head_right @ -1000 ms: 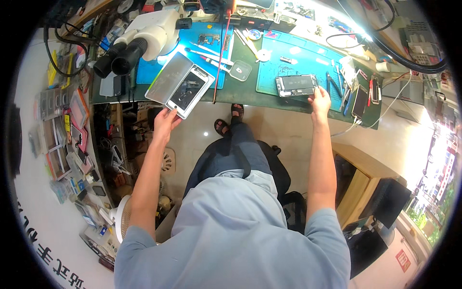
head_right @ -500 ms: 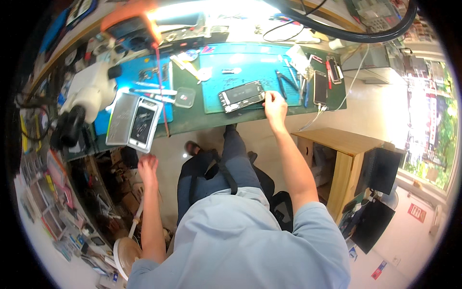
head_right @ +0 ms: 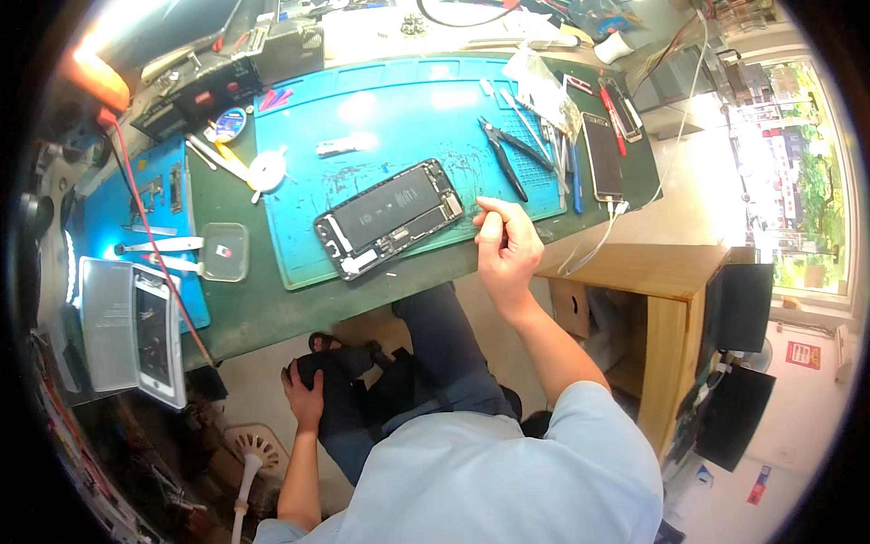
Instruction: The person disassembles a smartphone, removes the old screen, and installs a new one. They connect the display cable, test the device by powering it on, and then reassemble the phone casing.
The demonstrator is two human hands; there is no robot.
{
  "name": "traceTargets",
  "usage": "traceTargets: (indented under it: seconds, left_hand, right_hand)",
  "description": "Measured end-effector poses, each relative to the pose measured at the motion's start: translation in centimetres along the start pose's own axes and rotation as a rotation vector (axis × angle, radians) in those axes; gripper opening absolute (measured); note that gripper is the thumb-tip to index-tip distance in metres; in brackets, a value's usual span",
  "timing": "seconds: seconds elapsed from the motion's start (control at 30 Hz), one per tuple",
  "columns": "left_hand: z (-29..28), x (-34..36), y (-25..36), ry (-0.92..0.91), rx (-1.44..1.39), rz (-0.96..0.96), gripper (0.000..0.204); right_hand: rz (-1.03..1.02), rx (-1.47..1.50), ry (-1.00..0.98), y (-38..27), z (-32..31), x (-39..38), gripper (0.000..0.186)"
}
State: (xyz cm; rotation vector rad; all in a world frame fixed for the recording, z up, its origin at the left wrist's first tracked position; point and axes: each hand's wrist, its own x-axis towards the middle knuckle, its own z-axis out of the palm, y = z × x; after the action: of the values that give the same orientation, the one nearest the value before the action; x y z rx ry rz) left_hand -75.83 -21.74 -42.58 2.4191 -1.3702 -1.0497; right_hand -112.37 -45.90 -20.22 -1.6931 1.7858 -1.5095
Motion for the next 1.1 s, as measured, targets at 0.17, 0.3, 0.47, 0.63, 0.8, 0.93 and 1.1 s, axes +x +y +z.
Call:
traceTargets:
  seconds: [0.17,0.3,0.47,0.63,0.8,0.93,1.1]
  left_hand:
    - [2.8,0.2,1.5,0.284,0.032,0.228,0.060]
    - [1.8,-2.1,5.3,0.324,-0.147,0.657,0.044]
    - [-7.1,-4.6,22.4,0.603,-0.135,1.222,0.044]
    - [-12.7,-0.5,36.2,0.458,0.070,1.088,0.060]
    - [-11.7,3.4,42.4,0.315,0.459,0.964,0.075]
    - [-13.8,1.8,46.5,0.102,0.518,0.848,0.077]
    - [-15.9,4.6,49.3,-0.265,0.520,0.752,0.052]
  right_hand:
    - [-0.329,-0.053,0.069,0.9,0.2,0.2,0.021]
    - [-0.179,0.193,-0.011,1.2,-0.7,-1.1,0.028]
    - [-0.448,0.113,-0.121,2.4,-8.1,-4.4,0.033]
    - [-0.246,0.021,-0.033,6.9,-14.7,-5.5,0.035]
    - [-0.183,0.083,0.088,10.0,-18.7,-4.6,0.039]
    - [-0.271,0.122,0.043,10.0,-17.4,-3.4,0.038]
    - [-0.401,0.159,0.030,8.6,-15.2,-0.8,0.035]
